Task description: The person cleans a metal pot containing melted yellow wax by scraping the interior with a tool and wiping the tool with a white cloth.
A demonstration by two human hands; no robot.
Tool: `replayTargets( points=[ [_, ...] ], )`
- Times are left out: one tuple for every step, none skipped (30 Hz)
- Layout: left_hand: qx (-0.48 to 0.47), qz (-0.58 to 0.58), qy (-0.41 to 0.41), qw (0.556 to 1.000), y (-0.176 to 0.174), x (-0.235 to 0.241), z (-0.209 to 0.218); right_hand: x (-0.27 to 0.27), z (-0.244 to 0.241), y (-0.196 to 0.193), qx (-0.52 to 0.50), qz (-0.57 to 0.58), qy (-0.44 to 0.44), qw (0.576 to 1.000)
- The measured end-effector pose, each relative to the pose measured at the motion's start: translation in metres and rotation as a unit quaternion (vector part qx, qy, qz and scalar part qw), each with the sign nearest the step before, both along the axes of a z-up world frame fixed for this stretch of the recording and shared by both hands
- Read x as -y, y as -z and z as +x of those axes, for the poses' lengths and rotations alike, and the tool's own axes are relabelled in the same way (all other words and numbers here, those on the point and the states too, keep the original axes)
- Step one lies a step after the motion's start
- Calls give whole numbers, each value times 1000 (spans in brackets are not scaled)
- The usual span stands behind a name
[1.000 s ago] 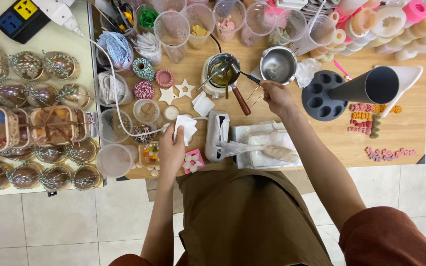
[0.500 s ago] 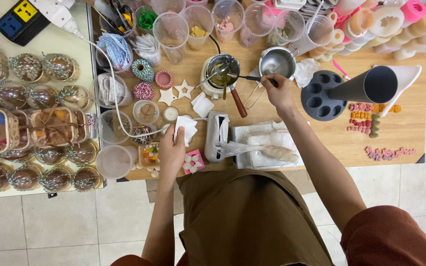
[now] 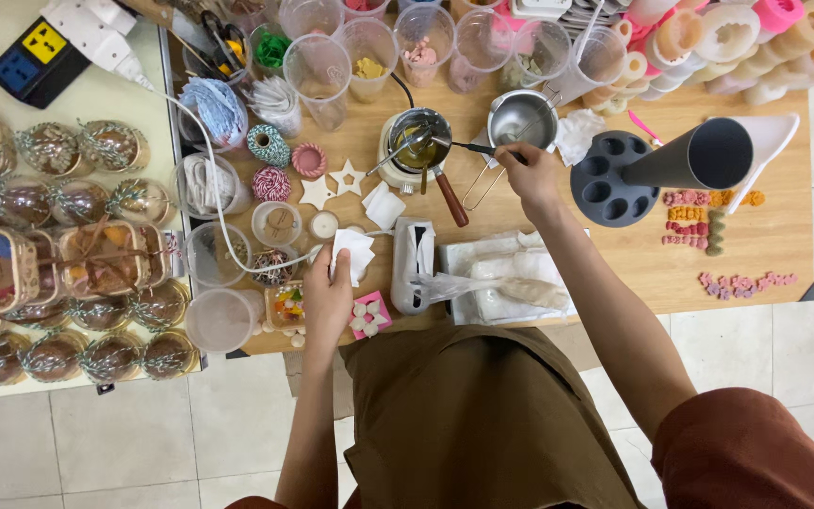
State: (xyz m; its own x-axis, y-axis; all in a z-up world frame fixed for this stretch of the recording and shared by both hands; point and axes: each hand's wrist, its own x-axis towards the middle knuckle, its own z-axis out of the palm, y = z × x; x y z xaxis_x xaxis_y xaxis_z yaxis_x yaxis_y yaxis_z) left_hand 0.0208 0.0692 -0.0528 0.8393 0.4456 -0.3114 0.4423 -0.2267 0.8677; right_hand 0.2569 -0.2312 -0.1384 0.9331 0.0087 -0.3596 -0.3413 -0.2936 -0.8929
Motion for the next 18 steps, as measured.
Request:
replayTargets(
  points=[
    [18,14,7,1000,2,0,0,2,1,3,-9,32,5,999],
    [36,28,15,999,5,-2,-1,4,1,7,-17,51,9,999],
    [55,40,25,997,7,-2,-1,6,1,11,-24,68,15,997],
    [38,31,20,999,10,-4,-3,10,2,14,-30,86,21,996],
    [22,20,18,999,12,-4,-3,18,2,15,-61,140,44,987],
    [6,10,16,1000,13,-4,-2,28,3,16,-89,193,68,975],
    [8,3,17,1000,15,-4,-3,39,3,17,-117,248,89,958],
    [10,-4,18,1000,16,-5,-3,55,3,16,-124,278,111,946],
    [11,-9,16,1000,17,-5,-3,72,1,15,-132,308,129,933],
    [11,0,19,1000,18,-5,-4,91,-1,15,-140,339,146,919],
    [11,10,20,1000,17,-4,-5,111,-4,16,-159,353,166,907],
    [11,21,22,999,17,-3,-6,133,-9,19,-178,368,184,894],
    [13,19,24,999,16,-1,-7,155,-11,22,-196,381,203,880],
    [14,18,26,999,15,1,-7,173,-11,29,-205,376,234,873],
    [14,18,27,999,14,3,-8,187,-13,40,-214,371,265,864],
    [1,18,28,999,12,7,-7,198,-14,52,-223,366,295,854],
    [-10,19,28,999,11,10,-7,205,-13,66,-222,362,322,846],
    [-22,20,28,999,10,14,-6,209,-10,79,-221,358,349,837]
  ],
)
